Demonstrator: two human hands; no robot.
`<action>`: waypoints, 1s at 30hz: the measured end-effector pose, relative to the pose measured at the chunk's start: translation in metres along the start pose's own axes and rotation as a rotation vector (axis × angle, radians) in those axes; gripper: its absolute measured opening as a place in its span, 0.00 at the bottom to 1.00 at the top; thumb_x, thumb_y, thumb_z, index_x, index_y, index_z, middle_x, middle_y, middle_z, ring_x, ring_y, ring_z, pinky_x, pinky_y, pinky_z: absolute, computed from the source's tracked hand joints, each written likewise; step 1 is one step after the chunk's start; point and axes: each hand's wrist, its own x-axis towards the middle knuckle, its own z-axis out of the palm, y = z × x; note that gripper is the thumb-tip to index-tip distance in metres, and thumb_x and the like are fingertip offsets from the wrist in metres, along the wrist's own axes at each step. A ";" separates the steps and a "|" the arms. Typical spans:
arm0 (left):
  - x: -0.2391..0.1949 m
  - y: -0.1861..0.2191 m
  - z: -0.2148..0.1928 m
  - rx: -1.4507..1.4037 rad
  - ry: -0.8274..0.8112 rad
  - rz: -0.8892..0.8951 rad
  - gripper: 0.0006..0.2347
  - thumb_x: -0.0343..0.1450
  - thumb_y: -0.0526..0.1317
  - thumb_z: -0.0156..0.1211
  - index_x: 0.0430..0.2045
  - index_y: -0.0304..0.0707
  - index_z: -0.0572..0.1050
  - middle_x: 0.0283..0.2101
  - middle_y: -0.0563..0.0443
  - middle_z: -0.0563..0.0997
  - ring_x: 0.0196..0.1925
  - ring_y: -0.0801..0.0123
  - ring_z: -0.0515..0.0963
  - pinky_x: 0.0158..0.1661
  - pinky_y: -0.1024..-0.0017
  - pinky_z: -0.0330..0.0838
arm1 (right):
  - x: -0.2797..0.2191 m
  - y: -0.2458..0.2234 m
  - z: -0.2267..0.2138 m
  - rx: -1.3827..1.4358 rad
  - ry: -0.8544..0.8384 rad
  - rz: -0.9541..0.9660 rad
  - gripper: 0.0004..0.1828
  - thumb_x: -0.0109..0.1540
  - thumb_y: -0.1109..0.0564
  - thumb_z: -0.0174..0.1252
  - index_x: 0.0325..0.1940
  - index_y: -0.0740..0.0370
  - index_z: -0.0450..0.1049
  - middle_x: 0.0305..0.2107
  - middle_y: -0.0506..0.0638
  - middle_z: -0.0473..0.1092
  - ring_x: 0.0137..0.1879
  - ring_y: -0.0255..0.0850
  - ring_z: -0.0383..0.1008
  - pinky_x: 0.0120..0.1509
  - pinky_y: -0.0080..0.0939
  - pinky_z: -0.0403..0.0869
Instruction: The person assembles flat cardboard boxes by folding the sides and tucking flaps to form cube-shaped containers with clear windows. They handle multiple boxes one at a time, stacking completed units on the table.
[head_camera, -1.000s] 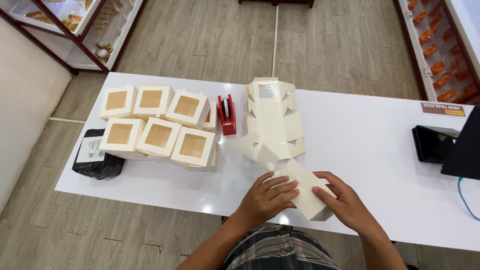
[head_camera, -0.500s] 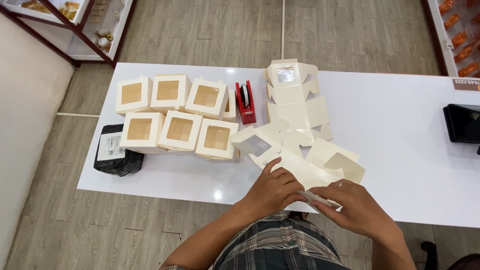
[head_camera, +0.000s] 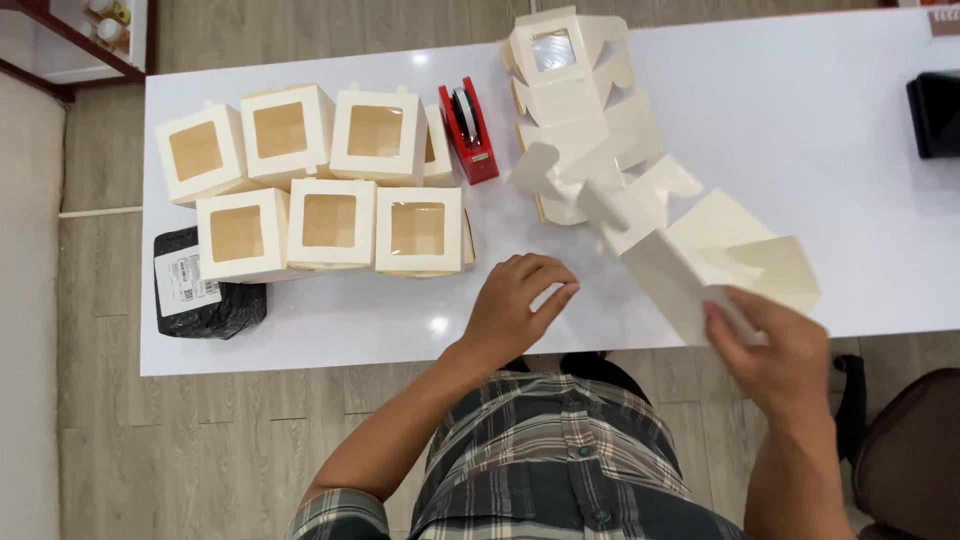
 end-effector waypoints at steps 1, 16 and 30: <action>-0.004 0.002 -0.002 -0.006 -0.019 -0.002 0.05 0.67 0.41 0.47 0.26 0.43 0.71 0.32 0.55 0.73 0.35 0.66 0.71 0.37 0.70 0.61 | -0.003 0.000 -0.001 0.000 -0.002 0.020 0.14 0.53 0.59 0.59 0.41 0.68 0.72 0.31 0.55 0.71 0.31 0.40 0.71 0.32 0.32 0.70; -0.020 -0.052 0.067 -0.616 -0.323 -0.993 0.37 0.62 0.53 0.53 0.56 0.29 0.41 0.57 0.28 0.49 0.55 0.41 0.59 0.49 0.61 0.64 | -0.002 -0.026 0.154 0.208 -0.725 0.476 0.17 0.61 0.46 0.41 0.52 0.48 0.61 0.36 0.52 0.70 0.46 0.47 0.69 0.47 0.52 0.66; -0.052 -0.093 0.085 -0.673 -0.369 -0.985 0.21 0.65 0.39 0.52 0.50 0.27 0.59 0.48 0.34 0.66 0.47 0.56 0.71 0.43 0.69 0.70 | -0.015 -0.014 0.158 0.500 -0.617 0.724 0.17 0.56 0.55 0.48 0.50 0.52 0.64 0.43 0.57 0.66 0.46 0.51 0.68 0.45 0.47 0.68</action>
